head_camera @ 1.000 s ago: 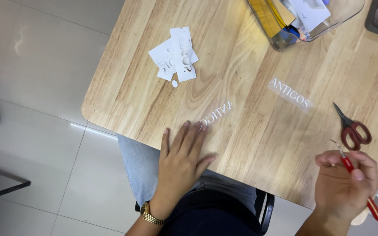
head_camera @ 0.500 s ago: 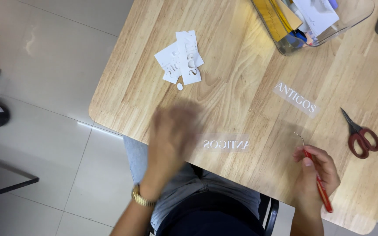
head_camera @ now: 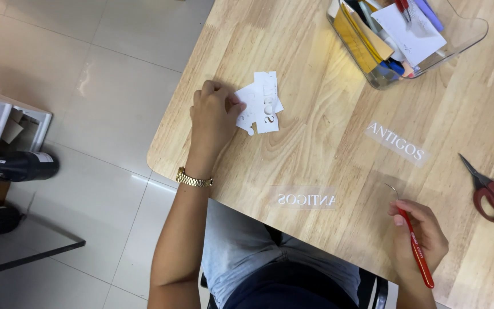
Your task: Using a weeding tool to remove excess vinyl from a clear transfer sheet to reveal a logo.
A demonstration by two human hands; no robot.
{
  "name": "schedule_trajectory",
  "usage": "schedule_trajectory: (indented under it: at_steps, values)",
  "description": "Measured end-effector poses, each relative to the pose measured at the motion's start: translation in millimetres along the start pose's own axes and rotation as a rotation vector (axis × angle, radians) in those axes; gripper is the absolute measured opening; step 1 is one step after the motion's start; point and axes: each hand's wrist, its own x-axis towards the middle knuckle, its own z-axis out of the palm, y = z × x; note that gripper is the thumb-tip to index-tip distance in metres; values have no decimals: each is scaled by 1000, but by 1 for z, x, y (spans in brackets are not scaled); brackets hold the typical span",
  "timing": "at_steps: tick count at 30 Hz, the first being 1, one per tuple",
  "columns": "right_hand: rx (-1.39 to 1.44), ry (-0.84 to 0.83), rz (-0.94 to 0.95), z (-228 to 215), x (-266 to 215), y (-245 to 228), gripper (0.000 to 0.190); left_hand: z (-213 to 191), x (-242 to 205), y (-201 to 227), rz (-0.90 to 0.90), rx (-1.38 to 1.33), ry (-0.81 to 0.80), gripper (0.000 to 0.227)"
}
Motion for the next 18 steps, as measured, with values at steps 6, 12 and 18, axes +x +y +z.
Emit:
schedule_trajectory:
  at_steps: [6,12,18]
  values:
    - [11,-30,1,0,0,-2,14,4,0,-10,153,1,115,45]
    - [-3,-36,-8,1,1,-7,12,0,-4,-10,95,29,52,19]
    - [-16,-54,0,1,3,-14,14,-37,-6,15,-103,-185,-158,7]
